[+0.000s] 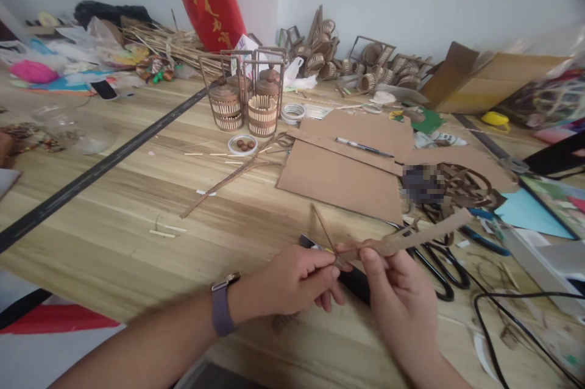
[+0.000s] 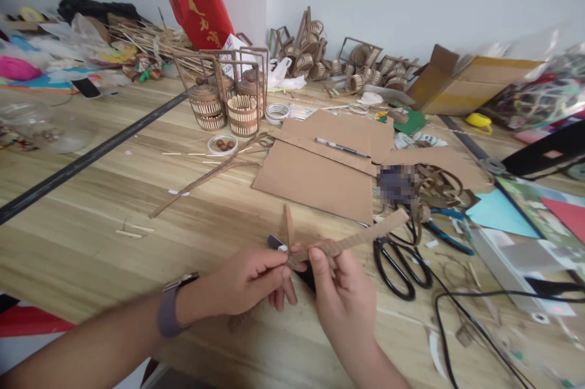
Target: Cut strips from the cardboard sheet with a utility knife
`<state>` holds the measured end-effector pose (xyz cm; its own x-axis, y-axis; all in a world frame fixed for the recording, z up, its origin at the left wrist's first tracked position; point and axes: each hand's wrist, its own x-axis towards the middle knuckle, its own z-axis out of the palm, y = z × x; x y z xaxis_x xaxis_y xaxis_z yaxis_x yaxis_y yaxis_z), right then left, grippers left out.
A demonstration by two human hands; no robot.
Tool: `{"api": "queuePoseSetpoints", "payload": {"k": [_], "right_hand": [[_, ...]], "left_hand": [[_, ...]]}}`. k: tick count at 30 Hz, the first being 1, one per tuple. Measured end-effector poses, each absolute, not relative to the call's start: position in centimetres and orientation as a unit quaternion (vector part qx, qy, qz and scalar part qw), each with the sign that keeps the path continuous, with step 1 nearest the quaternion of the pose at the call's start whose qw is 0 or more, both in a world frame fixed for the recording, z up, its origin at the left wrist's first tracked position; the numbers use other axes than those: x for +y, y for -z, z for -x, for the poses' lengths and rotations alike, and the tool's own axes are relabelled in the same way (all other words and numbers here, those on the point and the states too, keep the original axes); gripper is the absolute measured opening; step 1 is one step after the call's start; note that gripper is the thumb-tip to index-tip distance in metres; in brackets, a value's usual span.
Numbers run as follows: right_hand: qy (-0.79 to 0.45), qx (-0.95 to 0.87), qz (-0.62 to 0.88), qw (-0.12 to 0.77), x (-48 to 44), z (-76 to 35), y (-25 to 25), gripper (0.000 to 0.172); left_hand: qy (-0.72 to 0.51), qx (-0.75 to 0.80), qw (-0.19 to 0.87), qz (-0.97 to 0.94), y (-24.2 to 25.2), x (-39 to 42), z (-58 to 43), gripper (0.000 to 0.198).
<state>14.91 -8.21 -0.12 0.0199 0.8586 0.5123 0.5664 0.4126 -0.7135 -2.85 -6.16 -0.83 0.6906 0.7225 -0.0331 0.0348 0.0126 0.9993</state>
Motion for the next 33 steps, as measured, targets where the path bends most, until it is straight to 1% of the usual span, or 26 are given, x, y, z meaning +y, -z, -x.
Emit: {"api": "queuePoseSetpoints", "payload": {"k": [3,7,9,12,18,22,24,26,28,33], "right_hand": [[-0.096,-0.711,0.512,0.472,-8.3,-15.1,0.5,0.017],[-0.001,-0.793,0.432,0.429,-8.2,-15.3,0.5,0.012],[0.023,-0.812,0.409,0.415,-7.9,-15.3,0.5,0.011],[0.051,-0.823,0.397,0.402,-7.6,-15.2,0.5,0.01],[0.028,-0.793,0.438,0.422,-7.7,-15.3,0.5,0.011],[-0.051,-0.738,0.508,0.442,-8.1,-15.2,0.5,0.019],[-0.101,-0.716,0.522,0.451,-8.2,-15.2,0.7,0.019],[-0.126,-0.707,0.523,0.458,-8.3,-15.2,0.8,0.017],[-0.108,-0.719,0.514,0.456,-8.2,-15.2,0.9,0.015],[0.002,-0.786,0.441,0.432,-7.9,-15.1,0.6,0.008]], "left_hand": [[-0.277,0.289,0.686,-0.608,1.1,-6.0,2.7,0.049],[-0.311,0.272,0.74,-0.531,1.7,-5.8,2.3,0.065],[-0.318,0.271,0.743,-0.523,1.8,-5.6,2.2,0.065],[-0.32,0.278,0.74,-0.523,1.7,-5.6,2.1,0.059],[-0.287,0.312,0.697,-0.578,1.2,-5.9,2.4,0.044],[-0.256,0.327,0.663,-0.623,0.9,-5.9,2.7,0.04],[-0.253,0.323,0.665,-0.624,0.9,-5.9,2.7,0.04],[-0.258,0.316,0.68,-0.609,1.1,-5.9,2.6,0.039],[-0.267,0.312,0.705,-0.579,1.3,-5.8,2.5,0.041],[-0.303,0.282,0.755,-0.509,1.9,-5.5,2.2,0.06]]}}
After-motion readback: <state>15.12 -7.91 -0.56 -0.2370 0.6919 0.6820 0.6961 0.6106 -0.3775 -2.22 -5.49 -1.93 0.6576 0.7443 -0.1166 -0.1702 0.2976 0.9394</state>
